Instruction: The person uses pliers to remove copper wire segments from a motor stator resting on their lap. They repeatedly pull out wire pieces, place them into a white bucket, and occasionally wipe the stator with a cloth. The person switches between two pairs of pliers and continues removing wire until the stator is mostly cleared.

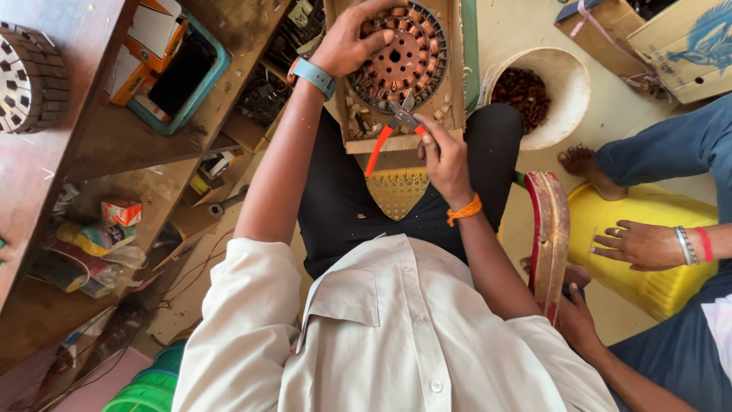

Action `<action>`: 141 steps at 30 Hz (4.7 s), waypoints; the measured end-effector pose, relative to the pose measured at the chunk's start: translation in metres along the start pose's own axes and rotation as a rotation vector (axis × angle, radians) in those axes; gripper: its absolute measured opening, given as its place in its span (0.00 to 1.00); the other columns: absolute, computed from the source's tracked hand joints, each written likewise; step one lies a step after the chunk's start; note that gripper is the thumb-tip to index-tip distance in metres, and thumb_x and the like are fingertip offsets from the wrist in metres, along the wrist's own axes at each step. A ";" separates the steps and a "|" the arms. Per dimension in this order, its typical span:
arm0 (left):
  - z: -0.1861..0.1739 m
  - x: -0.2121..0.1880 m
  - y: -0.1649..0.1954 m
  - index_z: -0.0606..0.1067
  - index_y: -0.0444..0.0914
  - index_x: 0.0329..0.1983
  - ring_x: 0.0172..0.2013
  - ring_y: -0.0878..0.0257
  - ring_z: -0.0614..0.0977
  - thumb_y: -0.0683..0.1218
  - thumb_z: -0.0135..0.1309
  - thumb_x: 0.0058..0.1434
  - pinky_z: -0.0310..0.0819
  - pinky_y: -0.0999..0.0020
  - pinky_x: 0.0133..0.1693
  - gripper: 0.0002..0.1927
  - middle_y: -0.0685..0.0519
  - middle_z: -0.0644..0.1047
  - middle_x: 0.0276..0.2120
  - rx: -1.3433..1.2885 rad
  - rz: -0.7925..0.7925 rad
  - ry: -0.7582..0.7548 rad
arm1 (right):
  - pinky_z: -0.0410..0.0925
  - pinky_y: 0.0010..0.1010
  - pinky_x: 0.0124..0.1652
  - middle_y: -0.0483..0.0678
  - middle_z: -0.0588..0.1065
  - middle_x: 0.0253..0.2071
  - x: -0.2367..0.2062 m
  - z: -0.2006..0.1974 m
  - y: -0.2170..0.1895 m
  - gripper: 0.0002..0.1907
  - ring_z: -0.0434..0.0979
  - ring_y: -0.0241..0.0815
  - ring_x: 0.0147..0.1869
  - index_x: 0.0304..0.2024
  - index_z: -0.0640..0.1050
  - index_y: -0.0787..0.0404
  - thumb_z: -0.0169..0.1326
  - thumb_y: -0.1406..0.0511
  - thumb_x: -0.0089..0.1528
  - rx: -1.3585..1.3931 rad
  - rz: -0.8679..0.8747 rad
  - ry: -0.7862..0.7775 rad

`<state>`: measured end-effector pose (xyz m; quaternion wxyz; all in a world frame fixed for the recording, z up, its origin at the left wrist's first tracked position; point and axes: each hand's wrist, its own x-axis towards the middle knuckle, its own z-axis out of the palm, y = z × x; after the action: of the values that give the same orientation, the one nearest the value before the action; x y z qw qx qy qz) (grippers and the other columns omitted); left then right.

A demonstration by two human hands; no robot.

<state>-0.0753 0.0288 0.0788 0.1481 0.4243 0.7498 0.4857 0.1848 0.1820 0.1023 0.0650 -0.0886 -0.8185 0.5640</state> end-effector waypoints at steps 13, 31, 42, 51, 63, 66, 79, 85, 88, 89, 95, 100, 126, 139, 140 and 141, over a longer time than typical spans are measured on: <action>-0.003 -0.086 0.037 0.72 0.34 0.67 0.55 0.44 0.82 0.59 0.52 0.78 0.77 0.54 0.53 0.27 0.38 0.78 0.59 0.171 -0.358 0.529 | 0.68 0.28 0.35 0.49 0.75 0.38 -0.001 -0.034 0.022 0.20 0.69 0.34 0.33 0.64 0.73 0.67 0.46 0.63 0.73 1.145 0.584 -0.210; 0.140 -0.191 0.141 0.73 0.34 0.37 0.27 0.41 0.81 0.46 0.47 0.68 0.75 0.47 0.30 0.10 0.41 0.78 0.23 0.258 -0.572 -0.004 | 0.71 0.42 0.56 0.57 0.78 0.56 0.007 -0.014 0.002 0.36 0.79 0.49 0.58 0.60 0.73 0.64 0.44 0.42 0.64 1.081 0.774 -0.678; 0.039 -0.140 0.131 0.79 0.40 0.33 0.30 0.44 0.81 0.57 0.55 0.68 0.75 0.49 0.31 0.18 0.44 0.79 0.25 0.487 -0.438 0.278 | 0.68 0.46 0.59 0.56 0.74 0.53 -0.012 0.008 0.015 0.29 0.75 0.52 0.58 0.60 0.71 0.62 0.51 0.47 0.68 1.264 0.841 -0.608; 0.046 -0.014 0.028 0.75 0.40 0.57 0.51 0.44 0.78 0.54 0.46 0.73 0.71 0.49 0.50 0.18 0.45 0.77 0.52 0.478 -0.159 0.665 | 0.61 0.28 0.35 0.41 0.63 0.32 -0.027 0.034 0.008 0.08 0.63 0.35 0.34 0.49 0.69 0.54 0.53 0.61 0.71 1.347 0.761 -0.423; 0.057 -0.019 0.004 0.74 0.45 0.63 0.58 0.42 0.73 0.49 0.45 0.76 0.69 0.50 0.60 0.16 0.49 0.75 0.59 0.288 -0.223 0.609 | 0.53 0.21 0.26 0.38 0.57 0.29 -0.007 -0.007 -0.011 0.20 0.54 0.28 0.26 0.65 0.67 0.60 0.48 0.64 0.71 1.212 0.886 -0.556; 0.046 -0.025 0.026 0.74 0.43 0.62 0.57 0.45 0.71 0.53 0.52 0.71 0.68 0.50 0.55 0.20 0.47 0.71 0.60 0.431 -0.162 0.666 | 0.60 0.25 0.28 0.41 0.62 0.32 0.001 -0.030 -0.023 0.21 0.60 0.31 0.27 0.64 0.68 0.62 0.46 0.57 0.73 1.347 0.839 -0.638; 0.049 -0.087 0.118 0.74 0.42 0.53 0.62 0.48 0.70 0.46 0.66 0.55 0.69 0.53 0.58 0.23 0.51 0.71 0.55 0.544 -0.034 0.292 | 0.66 0.21 0.35 0.42 0.73 0.39 0.012 -0.070 0.022 0.28 0.66 0.29 0.32 0.58 0.73 0.64 0.50 0.47 0.72 1.024 0.438 -0.130; 0.056 -0.082 0.111 0.72 0.39 0.50 0.59 0.50 0.72 0.43 0.65 0.58 0.73 0.58 0.55 0.19 0.50 0.71 0.52 0.583 -0.096 0.258 | 0.63 0.20 0.32 0.39 0.70 0.32 0.012 -0.079 0.023 0.23 0.64 0.26 0.28 0.54 0.77 0.65 0.50 0.51 0.75 0.951 0.458 -0.055; 0.056 -0.078 0.101 0.72 0.38 0.49 0.57 0.49 0.71 0.41 0.62 0.58 0.75 0.59 0.54 0.17 0.49 0.70 0.52 0.669 -0.015 0.231 | 0.61 0.20 0.30 0.40 0.72 0.33 0.012 -0.080 0.024 0.21 0.63 0.26 0.28 0.50 0.76 0.64 0.50 0.52 0.74 0.887 0.426 -0.043; 0.056 -0.076 0.099 0.72 0.38 0.49 0.55 0.49 0.71 0.41 0.62 0.58 0.75 0.59 0.52 0.17 0.49 0.70 0.51 0.681 -0.014 0.193 | 0.59 0.20 0.29 0.39 0.71 0.33 0.013 -0.079 0.024 0.21 0.63 0.26 0.28 0.50 0.76 0.64 0.49 0.52 0.74 0.844 0.410 -0.044; 0.042 -0.076 0.091 0.73 0.43 0.48 0.51 0.48 0.71 0.41 0.60 0.53 0.75 0.59 0.47 0.19 0.50 0.70 0.48 0.761 0.093 0.135 | 0.56 0.19 0.30 0.36 0.68 0.31 0.014 -0.068 0.004 0.23 0.63 0.25 0.32 0.51 0.78 0.65 0.47 0.51 0.75 0.562 0.267 -0.052; 0.028 -0.080 0.074 0.71 0.40 0.46 0.49 0.46 0.72 0.45 0.60 0.54 0.76 0.56 0.46 0.18 0.49 0.72 0.46 0.626 0.150 0.172 | 0.60 0.20 0.32 0.38 0.68 0.31 0.014 -0.064 -0.019 0.24 0.64 0.26 0.32 0.57 0.76 0.67 0.46 0.52 0.75 0.224 0.020 -0.022; 0.211 -0.085 0.125 0.73 0.36 0.24 0.19 0.68 0.74 0.64 0.29 0.76 0.66 0.71 0.22 0.36 0.54 0.73 0.17 -0.675 -0.423 0.427 | 0.70 0.33 0.47 0.56 0.79 0.42 0.008 -0.057 -0.007 0.15 0.76 0.38 0.44 0.55 0.78 0.69 0.48 0.63 0.78 0.039 -0.257 0.170; 0.042 -0.110 0.117 0.77 0.39 0.36 0.25 0.55 0.80 0.58 0.50 0.72 0.71 0.60 0.28 0.19 0.50 0.77 0.23 0.208 -0.355 0.411 | 0.56 0.18 0.25 0.39 0.68 0.27 -0.010 -0.053 -0.014 0.18 0.62 0.24 0.26 0.62 0.78 0.66 0.51 0.62 0.73 0.239 0.229 -0.035; 0.033 -0.108 0.111 0.76 0.39 0.37 0.26 0.54 0.81 0.57 0.52 0.71 0.73 0.59 0.29 0.17 0.49 0.78 0.24 0.204 -0.318 0.491 | 0.54 0.17 0.23 0.37 0.68 0.26 -0.014 -0.051 -0.013 0.19 0.60 0.23 0.24 0.62 0.77 0.65 0.51 0.62 0.72 0.281 0.308 -0.031; 0.025 -0.104 0.103 0.76 0.38 0.37 0.27 0.55 0.81 0.55 0.53 0.71 0.74 0.59 0.31 0.16 0.49 0.78 0.26 0.169 -0.343 0.546 | 0.53 0.17 0.22 0.37 0.67 0.26 -0.018 -0.048 -0.012 0.19 0.60 0.23 0.23 0.62 0.77 0.65 0.51 0.62 0.72 0.347 0.347 -0.026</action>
<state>0.0533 -0.0201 0.1345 -0.0145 0.1570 0.8600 0.4854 0.2112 0.2181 0.1304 -0.0295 -0.2082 -0.6824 0.7001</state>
